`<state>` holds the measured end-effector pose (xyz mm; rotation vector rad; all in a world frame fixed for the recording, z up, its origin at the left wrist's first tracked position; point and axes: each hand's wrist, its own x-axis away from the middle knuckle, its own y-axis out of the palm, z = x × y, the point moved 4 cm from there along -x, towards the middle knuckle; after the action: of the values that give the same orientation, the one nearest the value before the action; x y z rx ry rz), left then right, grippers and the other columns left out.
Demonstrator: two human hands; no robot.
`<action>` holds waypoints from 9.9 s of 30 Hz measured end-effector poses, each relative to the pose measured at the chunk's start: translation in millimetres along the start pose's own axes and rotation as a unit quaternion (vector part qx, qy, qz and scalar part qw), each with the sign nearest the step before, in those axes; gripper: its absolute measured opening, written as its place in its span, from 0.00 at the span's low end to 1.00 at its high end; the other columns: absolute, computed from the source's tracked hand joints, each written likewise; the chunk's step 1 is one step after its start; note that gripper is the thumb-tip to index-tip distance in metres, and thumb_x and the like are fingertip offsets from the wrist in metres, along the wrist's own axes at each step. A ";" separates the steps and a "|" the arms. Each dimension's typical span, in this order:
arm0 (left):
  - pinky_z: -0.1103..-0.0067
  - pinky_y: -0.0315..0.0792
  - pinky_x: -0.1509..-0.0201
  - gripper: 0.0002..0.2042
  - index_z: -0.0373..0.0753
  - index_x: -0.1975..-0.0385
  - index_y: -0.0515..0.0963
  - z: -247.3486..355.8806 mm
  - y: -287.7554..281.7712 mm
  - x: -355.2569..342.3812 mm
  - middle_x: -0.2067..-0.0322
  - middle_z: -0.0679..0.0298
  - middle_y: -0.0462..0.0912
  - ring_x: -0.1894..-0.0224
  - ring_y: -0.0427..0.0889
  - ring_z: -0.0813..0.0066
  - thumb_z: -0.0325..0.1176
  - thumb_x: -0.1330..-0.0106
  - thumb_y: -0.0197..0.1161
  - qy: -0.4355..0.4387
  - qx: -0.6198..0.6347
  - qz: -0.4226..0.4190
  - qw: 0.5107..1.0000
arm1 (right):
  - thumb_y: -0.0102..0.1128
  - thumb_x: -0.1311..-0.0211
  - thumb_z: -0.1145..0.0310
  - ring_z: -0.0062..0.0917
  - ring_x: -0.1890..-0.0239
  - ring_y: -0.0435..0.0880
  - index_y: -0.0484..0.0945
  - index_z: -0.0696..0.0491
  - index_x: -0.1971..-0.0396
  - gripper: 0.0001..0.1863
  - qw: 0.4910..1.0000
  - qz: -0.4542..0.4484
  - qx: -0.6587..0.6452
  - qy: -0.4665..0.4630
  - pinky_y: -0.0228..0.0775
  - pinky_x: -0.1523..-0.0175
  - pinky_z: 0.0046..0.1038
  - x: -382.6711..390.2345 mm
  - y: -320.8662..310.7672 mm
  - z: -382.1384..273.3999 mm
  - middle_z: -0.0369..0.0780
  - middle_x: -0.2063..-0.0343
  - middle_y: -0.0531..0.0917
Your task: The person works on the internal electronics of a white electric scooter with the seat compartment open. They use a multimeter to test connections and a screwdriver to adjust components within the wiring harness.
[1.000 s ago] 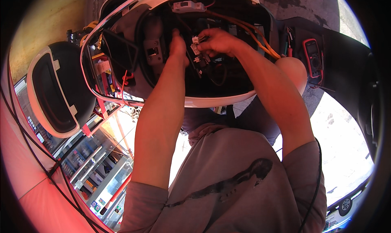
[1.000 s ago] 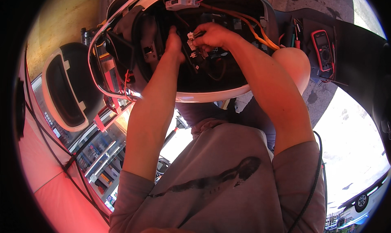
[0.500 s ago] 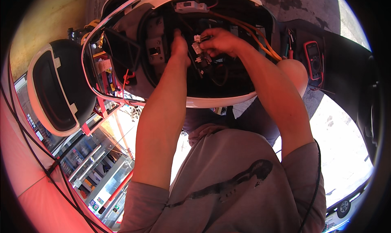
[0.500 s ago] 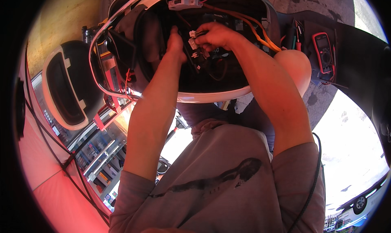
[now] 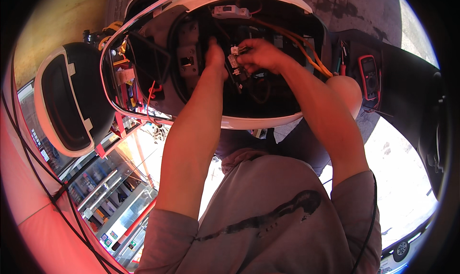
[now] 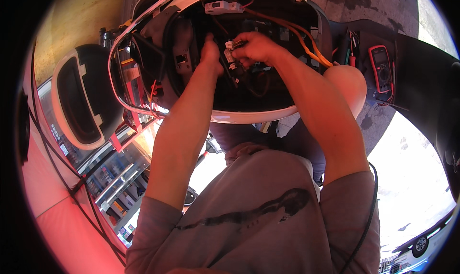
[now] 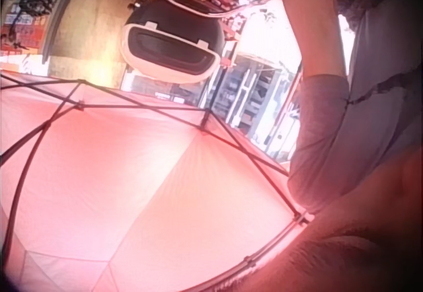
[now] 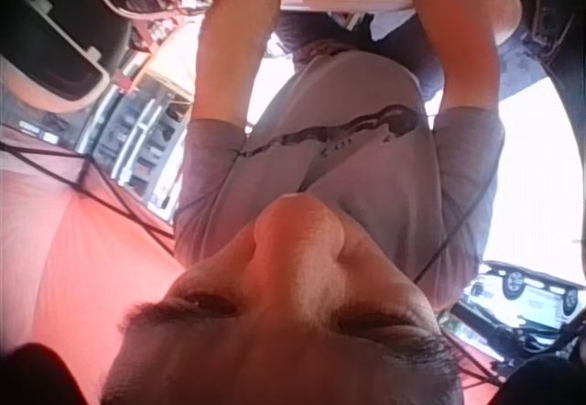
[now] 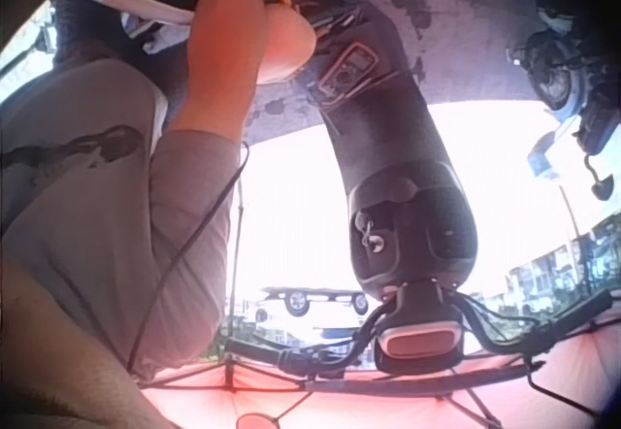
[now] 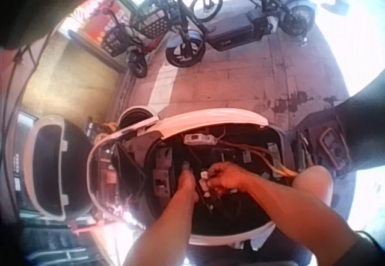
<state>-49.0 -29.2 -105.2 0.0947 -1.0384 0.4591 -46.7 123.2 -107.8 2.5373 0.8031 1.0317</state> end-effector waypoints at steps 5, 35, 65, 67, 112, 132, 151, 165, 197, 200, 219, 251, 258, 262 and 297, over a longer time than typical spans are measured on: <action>0.55 0.77 0.53 0.32 0.34 0.42 0.65 -0.5 1.8 2.3 0.53 0.49 0.78 0.56 0.81 0.52 0.58 0.30 0.41 -0.009 0.014 -0.019 1.000 | 0.66 0.45 0.75 0.21 0.72 0.81 0.76 0.56 0.52 0.19 1.000 0.028 0.002 -0.006 0.78 0.71 0.23 2.6 0.4 -3.0 0.38 0.71 0.82; 0.57 0.78 0.56 0.31 0.34 0.41 0.63 3.0 3.6 7.1 0.53 0.49 0.78 0.58 0.82 0.53 0.57 0.31 0.44 0.022 -0.016 0.009 1.000 | 0.65 0.45 0.73 0.22 0.69 0.81 0.73 0.55 0.46 0.25 0.999 0.040 0.024 0.019 0.78 0.67 0.23 2.7 2.6 -1.9 0.40 0.66 0.82; 0.61 0.79 0.59 0.30 0.33 0.46 0.69 9.5 12.2 22.5 0.58 0.51 0.79 0.62 0.83 0.58 0.55 0.33 0.42 0.032 -0.043 -0.045 0.998 | 0.61 0.38 0.57 0.19 0.68 0.81 0.80 0.49 0.54 0.16 0.995 0.058 0.085 -0.006 0.72 0.68 0.21 0.8 -16.8 -11.9 0.35 0.71 0.82; 0.60 0.78 0.56 0.27 0.34 0.48 0.71 9.8 12.4 23.8 0.59 0.52 0.80 0.61 0.82 0.59 0.52 0.31 0.41 0.021 -0.034 -0.042 0.998 | 0.61 0.37 0.58 0.18 0.69 0.77 0.80 0.50 0.56 0.15 0.995 0.062 0.083 -0.009 0.70 0.66 0.21 -3.8 -19.4 -9.9 0.34 0.69 0.81; 0.64 0.77 0.59 0.29 0.32 0.48 0.69 -0.1 1.6 -3.5 0.61 0.53 0.79 0.63 0.81 0.60 0.54 0.35 0.46 0.016 -0.019 -0.040 0.999 | 0.69 0.47 0.69 0.25 0.60 0.83 0.83 0.52 0.63 0.11 0.978 0.057 0.140 -0.144 0.73 0.52 0.27 -21.9 -16.1 -15.5 0.38 0.65 0.85; 0.64 0.77 0.63 0.26 0.34 0.51 0.71 4.5 8.6 12.7 0.65 0.54 0.79 0.67 0.81 0.61 0.52 0.34 0.46 0.004 -0.049 -0.045 0.998 | 0.68 0.48 0.66 0.33 0.60 0.82 0.83 0.50 0.65 0.11 0.883 0.098 0.362 -0.281 0.72 0.52 0.32 -9.0 -10.9 -30.1 0.41 0.66 0.84; 0.66 0.68 0.42 0.32 0.31 0.42 0.67 1.8 2.6 1.1 0.47 0.50 0.74 0.47 0.74 0.59 0.54 0.36 0.47 0.040 -0.102 -0.016 0.994 | 0.62 0.43 0.63 0.34 0.53 0.82 0.82 0.48 0.56 0.15 0.933 0.153 0.301 -0.128 0.73 0.47 0.32 -14.3 -37.9 -17.0 0.42 0.58 0.85; 0.65 0.67 0.39 0.35 0.29 0.38 0.63 -2.9 -5.2 8.7 0.41 0.48 0.71 0.41 0.73 0.56 0.56 0.31 0.41 0.030 -0.177 0.118 0.977 | 0.54 0.40 0.62 0.39 0.43 0.76 0.78 0.52 0.49 0.20 0.903 0.046 0.427 0.006 0.67 0.39 0.35 -23.9 -25.2 16.3 0.48 0.48 0.79; 0.75 0.73 0.51 0.18 0.33 0.52 0.78 -102.1 -42.6 243.2 0.54 0.55 0.82 0.54 0.81 0.68 0.38 0.36 0.62 0.151 -0.385 -0.527 0.743 | 0.52 0.30 0.64 0.17 0.68 0.76 0.77 0.59 0.60 0.12 0.894 0.329 0.002 -0.303 0.69 0.61 0.19 343.6 -12.1 39.0 0.36 0.69 0.81; 0.76 0.72 0.50 0.16 0.33 0.52 0.78 -141.4 -55.1 193.2 0.58 0.56 0.83 0.56 0.81 0.70 0.37 0.34 0.60 0.140 -0.498 -0.415 0.749 | 0.52 0.32 0.64 0.16 0.69 0.76 0.79 0.58 0.65 0.12 0.959 0.257 0.012 -0.121 0.69 0.62 0.19 279.6 -23.9 100.4 0.34 0.72 0.81; 0.77 0.72 0.50 0.16 0.31 0.54 0.77 -200.3 -123.9 129.5 0.61 0.59 0.83 0.56 0.81 0.72 0.37 0.34 0.61 0.180 -0.365 -0.311 0.859 | 0.49 0.42 0.61 0.48 0.57 0.82 0.84 0.56 0.69 0.17 0.827 0.313 0.463 0.061 0.72 0.49 0.44 120.2 -65.0 320.2 0.53 0.61 0.82; 0.76 0.69 0.52 0.13 0.35 0.57 0.76 -247.6 -84.9 55.0 0.64 0.61 0.79 0.60 0.76 0.73 0.37 0.28 0.50 0.061 -0.611 -0.211 0.761 | 0.66 0.52 0.50 0.40 0.51 0.81 0.79 0.51 0.55 0.26 0.849 0.454 0.138 0.233 0.68 0.42 0.38 -30.6 -166.0 555.0 0.47 0.57 0.83; 0.78 0.68 0.51 0.12 0.34 0.55 0.75 -252.6 -81.0 67.5 0.62 0.62 0.78 0.59 0.75 0.74 0.34 0.26 0.47 0.023 -0.626 -0.168 0.761 | 0.64 0.51 0.55 0.40 0.58 0.83 0.82 0.51 0.63 0.18 0.905 0.388 -0.010 0.174 0.71 0.48 0.37 -80.6 -150.3 602.8 0.44 0.65 0.84; 0.80 0.68 0.52 0.13 0.34 0.54 0.75 -266.7 -80.7 59.5 0.62 0.63 0.79 0.60 0.74 0.76 0.36 0.26 0.48 -0.008 -0.629 -0.090 0.772 | 0.60 0.49 0.57 0.41 0.60 0.84 0.82 0.52 0.65 0.16 0.903 0.387 -0.008 0.188 0.72 0.51 0.38 -87.5 -134.6 612.0 0.45 0.66 0.84; 0.68 0.71 0.48 0.19 0.40 0.42 0.67 -246.6 -95.3 23.2 0.47 0.59 0.75 0.49 0.76 0.66 0.41 0.28 0.50 -0.099 -0.429 -0.151 0.885 | 0.54 0.45 0.57 0.42 0.54 0.80 0.78 0.53 0.57 0.19 0.879 0.355 0.044 0.314 0.71 0.50 0.40 -86.8 -122.2 561.1 0.48 0.58 0.81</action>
<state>199.2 -36.3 -198.8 -0.4938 -1.3228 -0.3278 252.8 140.5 -605.1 2.6253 -0.0227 2.1557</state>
